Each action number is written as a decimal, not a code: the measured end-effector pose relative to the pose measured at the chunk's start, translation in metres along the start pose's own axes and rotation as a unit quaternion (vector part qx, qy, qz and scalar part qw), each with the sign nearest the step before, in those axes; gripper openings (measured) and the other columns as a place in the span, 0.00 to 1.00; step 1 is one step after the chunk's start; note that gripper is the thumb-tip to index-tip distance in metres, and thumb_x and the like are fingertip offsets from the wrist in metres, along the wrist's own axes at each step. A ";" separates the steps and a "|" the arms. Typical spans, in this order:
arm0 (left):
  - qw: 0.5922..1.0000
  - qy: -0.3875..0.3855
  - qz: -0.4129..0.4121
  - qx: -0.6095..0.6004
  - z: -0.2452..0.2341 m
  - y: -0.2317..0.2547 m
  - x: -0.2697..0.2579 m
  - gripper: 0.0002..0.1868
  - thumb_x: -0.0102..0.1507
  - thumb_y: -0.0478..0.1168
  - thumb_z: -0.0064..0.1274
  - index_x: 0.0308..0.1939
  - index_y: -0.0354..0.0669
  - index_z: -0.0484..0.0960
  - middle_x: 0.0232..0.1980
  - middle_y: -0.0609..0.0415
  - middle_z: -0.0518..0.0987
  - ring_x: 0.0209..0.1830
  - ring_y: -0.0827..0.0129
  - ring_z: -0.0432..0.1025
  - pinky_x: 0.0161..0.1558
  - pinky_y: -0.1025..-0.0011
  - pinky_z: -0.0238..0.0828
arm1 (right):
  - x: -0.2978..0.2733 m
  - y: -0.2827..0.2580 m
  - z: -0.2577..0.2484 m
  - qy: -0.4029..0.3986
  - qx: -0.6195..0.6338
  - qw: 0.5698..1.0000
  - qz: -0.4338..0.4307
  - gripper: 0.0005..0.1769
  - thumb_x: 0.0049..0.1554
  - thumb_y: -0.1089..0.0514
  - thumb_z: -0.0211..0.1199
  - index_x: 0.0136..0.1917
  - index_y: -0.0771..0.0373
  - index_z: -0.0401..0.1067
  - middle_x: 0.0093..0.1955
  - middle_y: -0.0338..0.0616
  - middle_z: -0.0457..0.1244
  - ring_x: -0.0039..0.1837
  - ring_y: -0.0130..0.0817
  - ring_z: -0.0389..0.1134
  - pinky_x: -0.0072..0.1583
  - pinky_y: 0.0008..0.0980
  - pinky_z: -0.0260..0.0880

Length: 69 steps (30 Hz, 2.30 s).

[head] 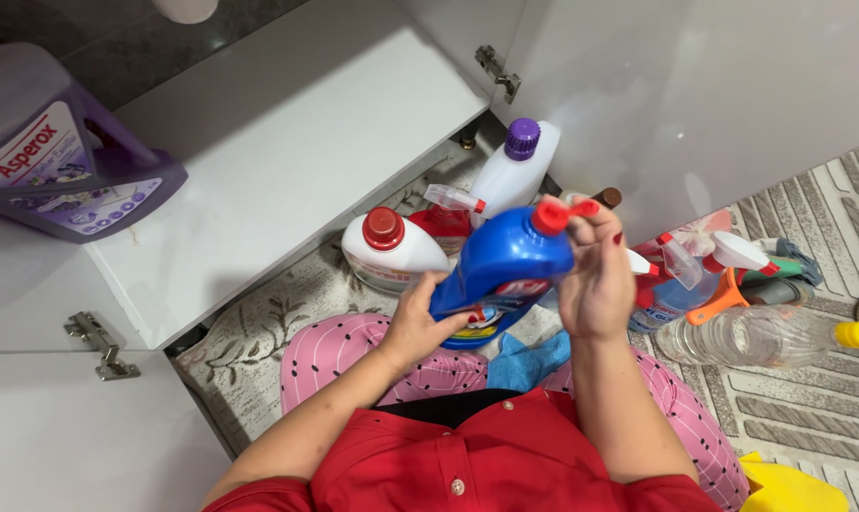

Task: Organizing and examining various cleaning product bottles inside a low storage cabinet.

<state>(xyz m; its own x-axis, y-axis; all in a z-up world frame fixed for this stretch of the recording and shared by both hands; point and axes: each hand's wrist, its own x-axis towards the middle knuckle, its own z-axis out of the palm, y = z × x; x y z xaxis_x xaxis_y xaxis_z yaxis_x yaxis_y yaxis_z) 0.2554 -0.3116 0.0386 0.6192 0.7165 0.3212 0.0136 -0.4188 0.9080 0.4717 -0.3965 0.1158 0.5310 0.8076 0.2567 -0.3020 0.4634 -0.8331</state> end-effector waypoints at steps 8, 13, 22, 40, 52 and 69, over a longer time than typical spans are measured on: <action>0.973 0.022 -0.090 -0.212 -0.001 0.011 0.012 0.26 0.62 0.34 0.67 0.60 0.35 0.70 0.54 0.46 0.80 0.55 0.66 0.75 0.57 0.68 0.76 | -0.033 0.063 -0.019 -0.077 -0.219 0.972 0.019 0.42 0.72 0.33 0.28 0.82 0.67 0.49 0.81 0.50 0.53 0.81 0.40 0.53 0.80 0.37 0.48; 0.982 0.047 -0.033 -0.179 -0.008 0.044 0.024 0.46 0.58 0.39 0.68 0.74 0.36 0.58 0.68 0.41 0.74 0.69 0.60 0.71 0.68 0.64 0.70 | -0.032 0.053 0.009 -0.052 -0.121 0.991 0.022 0.43 0.70 0.31 0.33 0.84 0.65 0.45 0.79 0.48 0.54 0.78 0.39 0.56 0.77 0.37 0.54; 0.987 0.010 -0.016 -0.160 -0.012 0.050 0.020 0.65 0.53 0.61 0.69 0.83 0.37 0.48 0.75 0.34 0.68 0.78 0.50 0.65 0.76 0.59 0.62 | -0.042 0.061 0.000 -0.040 -0.089 0.994 0.048 0.48 0.67 0.26 0.37 0.84 0.62 0.42 0.78 0.47 0.54 0.77 0.39 0.57 0.76 0.39 0.56; 0.983 0.043 -0.018 -0.177 -0.001 0.044 0.012 0.50 0.56 0.59 0.69 0.71 0.36 0.63 0.66 0.45 0.75 0.68 0.61 0.71 0.70 0.63 0.68 | -0.048 0.046 0.001 -0.065 -0.339 0.938 -0.037 0.48 0.60 0.24 0.58 0.71 0.70 0.61 0.66 0.50 0.63 0.67 0.38 0.65 0.69 0.36 0.65; 0.975 0.065 -0.030 -0.210 -0.013 0.055 0.024 0.36 0.62 0.55 0.66 0.63 0.33 0.72 0.56 0.48 0.83 0.57 0.67 0.77 0.60 0.68 0.75 | -0.048 0.011 0.037 -0.097 -0.322 0.940 -0.049 0.54 0.60 0.26 0.61 0.78 0.70 0.53 0.72 0.53 0.59 0.74 0.41 0.60 0.74 0.37 0.59; 0.993 0.017 -0.011 -0.120 -0.022 0.076 0.030 0.47 0.48 0.50 0.76 0.66 0.37 0.70 0.59 0.46 0.82 0.59 0.60 0.78 0.63 0.63 0.75 | -0.059 0.013 0.025 -0.130 -0.347 0.928 -0.045 0.52 0.64 0.31 0.51 0.82 0.72 0.42 0.77 0.56 0.54 0.78 0.44 0.57 0.77 0.38 0.54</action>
<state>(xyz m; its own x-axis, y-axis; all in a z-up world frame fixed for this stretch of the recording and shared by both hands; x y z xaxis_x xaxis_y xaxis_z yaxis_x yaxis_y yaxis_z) 0.2574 -0.3098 0.1226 0.5945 0.7438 0.3054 -0.1635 -0.2600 0.9517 0.4162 -0.4290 0.1016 0.2938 0.8791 0.3755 0.3653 0.2597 -0.8939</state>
